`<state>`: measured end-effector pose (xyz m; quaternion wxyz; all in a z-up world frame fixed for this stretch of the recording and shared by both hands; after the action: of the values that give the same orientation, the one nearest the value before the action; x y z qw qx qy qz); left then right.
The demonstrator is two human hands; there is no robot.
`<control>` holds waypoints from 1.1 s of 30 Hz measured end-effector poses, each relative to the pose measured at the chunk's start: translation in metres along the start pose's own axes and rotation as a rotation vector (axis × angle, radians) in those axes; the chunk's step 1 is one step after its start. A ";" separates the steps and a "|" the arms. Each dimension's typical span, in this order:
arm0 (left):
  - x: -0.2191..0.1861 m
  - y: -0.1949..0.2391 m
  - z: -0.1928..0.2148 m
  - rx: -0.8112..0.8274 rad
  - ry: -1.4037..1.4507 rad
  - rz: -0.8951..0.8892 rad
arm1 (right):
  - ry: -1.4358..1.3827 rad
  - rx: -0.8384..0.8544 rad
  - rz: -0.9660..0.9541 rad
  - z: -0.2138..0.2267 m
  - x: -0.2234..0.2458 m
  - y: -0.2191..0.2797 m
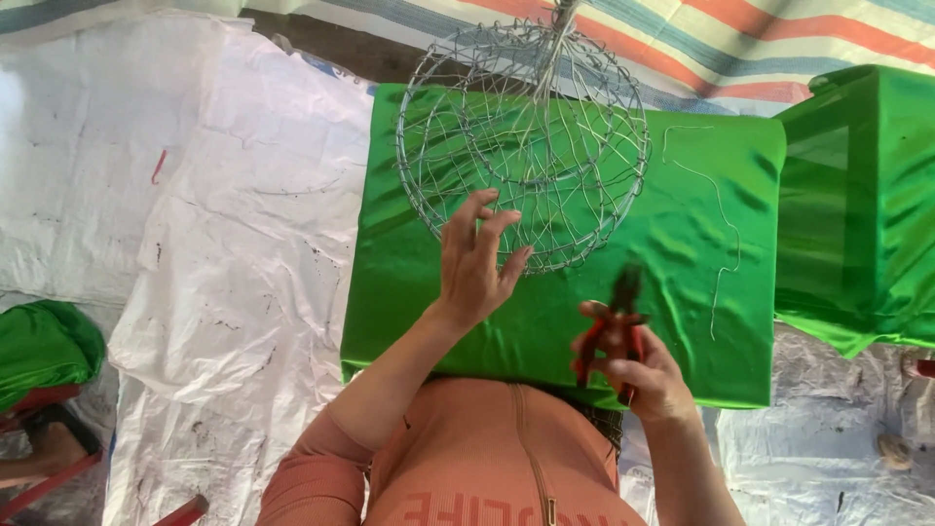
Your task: The person uses pliers to cut and bend thin metal wires while assembling a spherical wire mesh basket. They repeatedly cut wire ends, twist connections, and adjust the mesh structure by hand to maintain the basket's shape.
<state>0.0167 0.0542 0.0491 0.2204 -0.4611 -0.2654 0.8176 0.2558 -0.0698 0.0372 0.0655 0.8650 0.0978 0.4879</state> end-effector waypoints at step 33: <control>-0.035 -0.084 0.028 0.010 -0.005 -0.126 | -0.430 0.418 -0.175 -0.091 -0.016 -0.054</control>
<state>0.0185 0.0908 0.1374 0.2731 -0.4404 -0.2906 0.8044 0.1644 -0.0189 0.0595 -0.0530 0.9313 0.2540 0.2556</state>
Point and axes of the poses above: each hand's wrist, its own y-axis away from the middle knuckle, its own z-axis out of the back of the hand, x = y × z, the point moved 4 cm from there along -y, towards the middle knuckle, and after that the axes turned 11 degrees about y, right-handed, at the moved point
